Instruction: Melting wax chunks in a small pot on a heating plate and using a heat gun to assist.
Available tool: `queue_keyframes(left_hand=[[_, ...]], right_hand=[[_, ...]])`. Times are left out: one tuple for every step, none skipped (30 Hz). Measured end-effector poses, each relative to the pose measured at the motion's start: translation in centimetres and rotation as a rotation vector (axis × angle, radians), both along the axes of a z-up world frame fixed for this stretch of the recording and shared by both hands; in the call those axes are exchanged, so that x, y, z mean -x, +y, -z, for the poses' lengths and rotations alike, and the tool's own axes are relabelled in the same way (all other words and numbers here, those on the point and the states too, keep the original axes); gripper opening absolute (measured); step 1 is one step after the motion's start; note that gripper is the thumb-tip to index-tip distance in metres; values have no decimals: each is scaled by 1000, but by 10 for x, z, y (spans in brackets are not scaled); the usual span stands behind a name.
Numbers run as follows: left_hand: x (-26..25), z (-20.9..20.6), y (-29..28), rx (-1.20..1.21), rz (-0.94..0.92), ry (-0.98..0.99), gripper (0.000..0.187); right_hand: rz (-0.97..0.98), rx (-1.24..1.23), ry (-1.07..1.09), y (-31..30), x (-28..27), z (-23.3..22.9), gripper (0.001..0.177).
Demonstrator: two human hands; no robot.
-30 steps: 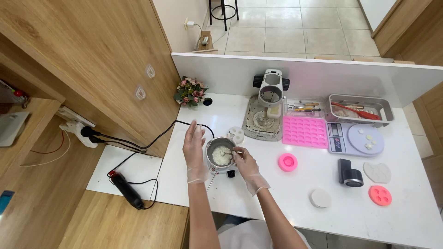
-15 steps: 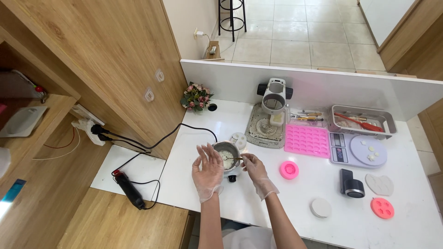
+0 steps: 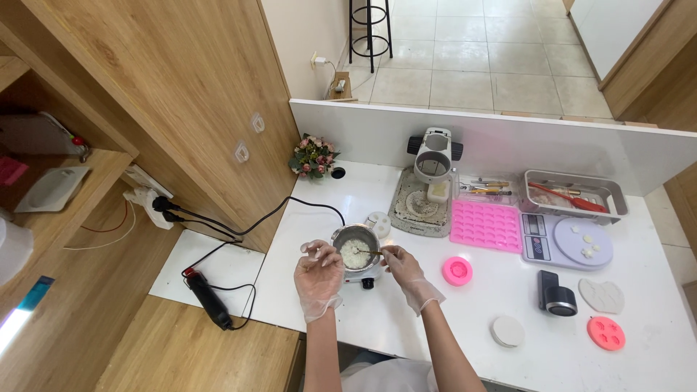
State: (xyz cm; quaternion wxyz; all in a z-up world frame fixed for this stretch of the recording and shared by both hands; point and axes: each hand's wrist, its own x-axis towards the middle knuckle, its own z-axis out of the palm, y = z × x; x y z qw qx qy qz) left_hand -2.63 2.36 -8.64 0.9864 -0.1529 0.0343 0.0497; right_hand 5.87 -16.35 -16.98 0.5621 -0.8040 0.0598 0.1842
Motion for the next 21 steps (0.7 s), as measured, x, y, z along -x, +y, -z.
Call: queue_keyframes(left_hand=[[2,-2,2,-1,-1,-2,32],[3,-4,4,-1,-15,4,29],[5,-5,4,2,-29,13,27],[8,-11,3,5,-32,13,27],[12,-17,2,-5,-50,20,20],[15,-22,1,-16,-69,27,16],[14,-22,1,-13,-71,27,16],[13,-22,0,-15,-73,72,6],[12,-22,-1,-17,-73,117,11],[11,-11,0,-16,-72,118,11],[9,0,2,-16,-67,100,24],[6,10,3,-17,-63,82,39],[3,19,4,-16,-59,82,39],[0,27,5,-36,-47,66,43],[-2,36,5,-54,-34,51,48],[-2,35,3,-52,-29,53,48],[-3,34,0,-55,-25,62,48],[-4,32,-2,-58,-21,71,49],[1,14,-9,-61,-16,69,49],[6,-4,-15,-44,9,48,26],[14,-22,-20,-28,29,27,43]], right_hand=[[-1,-1,-2,1,-3,7,42],[-6,23,4,3,-6,13,41],[-11,51,12,2,-7,21,40],[-14,54,12,1,-2,14,40],[-25,54,15,-1,3,8,42],[-36,54,18,-2,8,1,45],[-38,57,18,-3,12,-8,45],[-23,43,16,-3,16,-18,41],[-6,27,16,-4,21,-27,38],[-5,29,17,-7,21,-29,38],[-18,41,7,-9,21,-32,38],[-30,53,-4,-12,21,-35,39],[-26,54,-3,-17,18,-35,39],[18,51,-23,-22,14,-34,39],[63,50,-41,-28,12,-33,38],[68,53,-39,-33,13,-44,38],[128,22,-123,-38,13,-55,39],[188,-7,-207,-43,13,-67,41],[193,-9,-208,-46,15,-82,41],[275,-118,-250,-49,18,-96,51],[353,-229,-289,-50,21,-110,62]])
